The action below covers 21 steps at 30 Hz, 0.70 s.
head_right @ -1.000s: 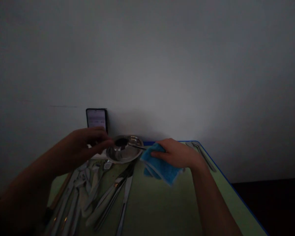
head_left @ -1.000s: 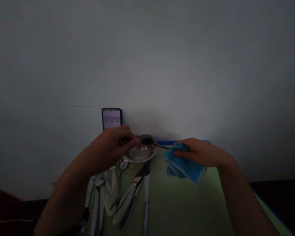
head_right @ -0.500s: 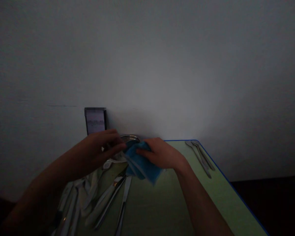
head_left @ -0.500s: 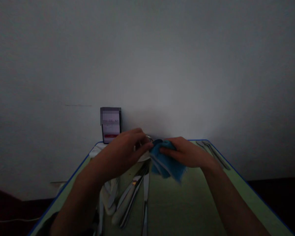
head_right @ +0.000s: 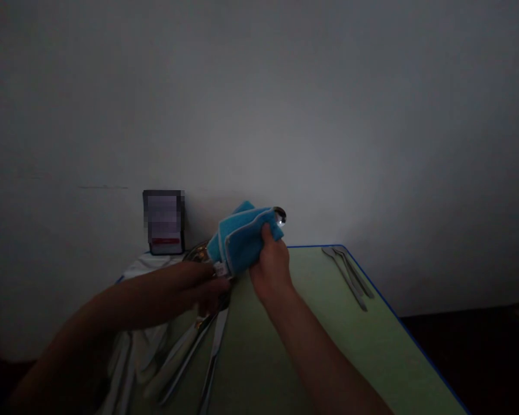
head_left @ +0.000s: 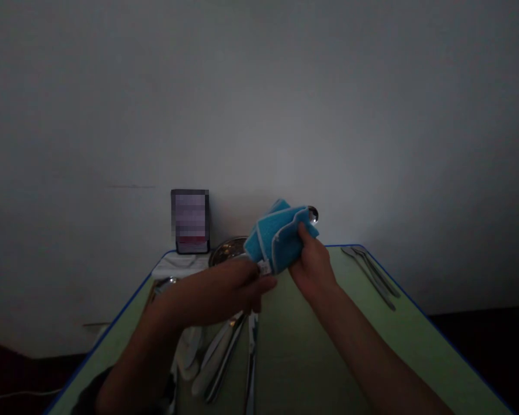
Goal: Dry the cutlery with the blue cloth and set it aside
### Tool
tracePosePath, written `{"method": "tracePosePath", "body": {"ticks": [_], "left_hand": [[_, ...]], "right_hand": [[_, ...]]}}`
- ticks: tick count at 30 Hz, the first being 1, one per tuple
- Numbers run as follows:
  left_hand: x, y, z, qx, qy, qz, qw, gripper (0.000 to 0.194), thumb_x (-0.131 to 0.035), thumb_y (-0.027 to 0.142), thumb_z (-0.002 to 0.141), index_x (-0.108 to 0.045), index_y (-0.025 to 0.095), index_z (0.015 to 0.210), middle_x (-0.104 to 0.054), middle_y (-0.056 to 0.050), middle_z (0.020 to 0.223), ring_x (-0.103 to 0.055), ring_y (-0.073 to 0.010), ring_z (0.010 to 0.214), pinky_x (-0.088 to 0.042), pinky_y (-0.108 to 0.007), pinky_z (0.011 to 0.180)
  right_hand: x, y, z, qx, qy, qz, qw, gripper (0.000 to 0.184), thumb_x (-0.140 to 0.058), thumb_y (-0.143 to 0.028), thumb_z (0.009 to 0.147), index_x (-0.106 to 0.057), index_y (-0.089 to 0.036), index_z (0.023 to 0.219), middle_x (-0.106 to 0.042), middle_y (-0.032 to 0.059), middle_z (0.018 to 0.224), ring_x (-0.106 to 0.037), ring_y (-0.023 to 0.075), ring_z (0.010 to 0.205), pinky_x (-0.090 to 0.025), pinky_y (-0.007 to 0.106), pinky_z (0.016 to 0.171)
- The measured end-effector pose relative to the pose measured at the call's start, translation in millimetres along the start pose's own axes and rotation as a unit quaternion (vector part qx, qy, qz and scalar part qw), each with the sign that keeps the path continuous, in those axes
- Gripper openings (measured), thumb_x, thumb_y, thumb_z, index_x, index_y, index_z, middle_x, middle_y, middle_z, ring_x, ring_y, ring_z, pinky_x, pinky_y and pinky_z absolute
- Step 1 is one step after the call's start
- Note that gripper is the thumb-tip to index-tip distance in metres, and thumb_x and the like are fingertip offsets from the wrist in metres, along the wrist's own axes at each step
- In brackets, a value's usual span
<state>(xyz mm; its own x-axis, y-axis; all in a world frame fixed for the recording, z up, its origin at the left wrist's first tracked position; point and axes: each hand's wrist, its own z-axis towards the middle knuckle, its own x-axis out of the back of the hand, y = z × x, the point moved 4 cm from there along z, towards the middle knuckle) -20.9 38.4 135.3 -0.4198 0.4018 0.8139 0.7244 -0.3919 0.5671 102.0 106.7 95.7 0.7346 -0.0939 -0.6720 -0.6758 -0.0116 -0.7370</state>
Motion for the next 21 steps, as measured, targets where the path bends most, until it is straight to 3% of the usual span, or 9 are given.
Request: {"method": "tracePosePath", "body": {"ticks": [2,6,10,13,16,19,21], "left_hand": [[2.2,-3.2,2.7,0.006,0.004,-0.021,1.000,0.041,-0.026,0.037,0.092,-0.052,0.018,0.065,-0.060,0.000,0.062,-0.057,-0.0135,0.058,-0.044,-0.024,0.059],[9.6,-12.4,-5.1,0.017,0.005,0.006,1.000,0.039,-0.029,0.042,0.091,-0.051,0.019,0.067,-0.054,0.002,0.055,-0.052,-0.0119,0.049,-0.041,-0.021,0.049],[12.8,-15.7,-19.4,0.034,-0.025,-0.014,0.999,0.043,-0.029,0.046,0.090,-0.054,0.019,0.067,-0.055,0.002,0.054,-0.051,-0.0117,0.049,-0.041,-0.020,0.048],[17.1,-17.1,-23.7,0.030,-0.012,-0.046,0.998,0.042,-0.030,0.045,0.090,-0.055,0.019,0.068,-0.059,0.001,0.061,-0.055,-0.0124,0.057,-0.044,-0.021,0.056],[26.5,-23.4,-23.3,0.034,0.055,-0.073,0.995,0.038,-0.035,0.043,0.088,-0.058,0.019,0.070,-0.059,0.001,0.063,-0.055,-0.0126,0.057,-0.045,-0.021,0.055],[40.8,-30.1,-25.9,0.047,0.171,-0.043,0.983,0.034,-0.041,0.044,0.084,-0.061,0.019,0.072,-0.059,0.001,0.062,-0.054,-0.0130,0.056,-0.043,-0.021,0.052],[47.3,-31.5,-29.1,0.052,0.209,-0.003,0.977,0.035,-0.041,0.043,0.084,-0.063,0.019,0.073,-0.060,0.002,0.064,-0.056,-0.0136,0.061,-0.044,-0.021,0.056]], "right_hand": [[-2.6,5.4,-3.9,-0.007,-0.003,0.003,1.000,0.024,-0.053,-0.032,0.081,-0.056,-0.015,0.097,-0.064,0.0102,0.111,-0.063,0.0193,0.096,-0.054,0.032,0.077],[-3.7,4.6,-4.6,0.007,-0.003,0.005,1.000,0.029,-0.058,-0.032,0.078,-0.056,-0.014,0.101,-0.061,0.0116,0.115,-0.063,0.0199,0.095,-0.053,0.033,0.077],[4.0,-8.1,6.0,0.076,-0.006,-0.023,0.997,0.031,-0.061,-0.030,0.073,-0.058,-0.014,0.100,-0.062,0.0108,0.114,-0.062,0.0199,0.097,-0.052,0.033,0.079],[10.3,-19.8,13.0,0.155,-0.022,-0.098,0.983,0.032,-0.062,-0.034,0.072,-0.058,-0.015,0.098,-0.065,0.0091,0.103,-0.062,0.0190,0.092,-0.049,0.035,0.082],[10.5,-27.7,11.8,0.211,-0.052,-0.217,0.952,0.032,-0.063,-0.036,0.072,-0.057,-0.018,0.098,-0.066,0.0050,0.092,-0.061,0.0172,0.083,-0.048,0.035,0.081],[3.9,-28.8,3.9,0.189,-0.117,-0.311,0.924,0.029,-0.062,-0.034,0.072,-0.057,-0.020,0.098,-0.064,0.0032,0.087,-0.059,0.0158,0.078,-0.048,0.033,0.076],[-0.8,-30.1,-2.3,0.159,-0.170,-0.353,0.906,0.028,-0.062,-0.034,0.073,-0.059,-0.020,0.097,-0.064,0.0030,0.087,-0.059,0.0151,0.077,-0.048,0.031,0.074]]}}
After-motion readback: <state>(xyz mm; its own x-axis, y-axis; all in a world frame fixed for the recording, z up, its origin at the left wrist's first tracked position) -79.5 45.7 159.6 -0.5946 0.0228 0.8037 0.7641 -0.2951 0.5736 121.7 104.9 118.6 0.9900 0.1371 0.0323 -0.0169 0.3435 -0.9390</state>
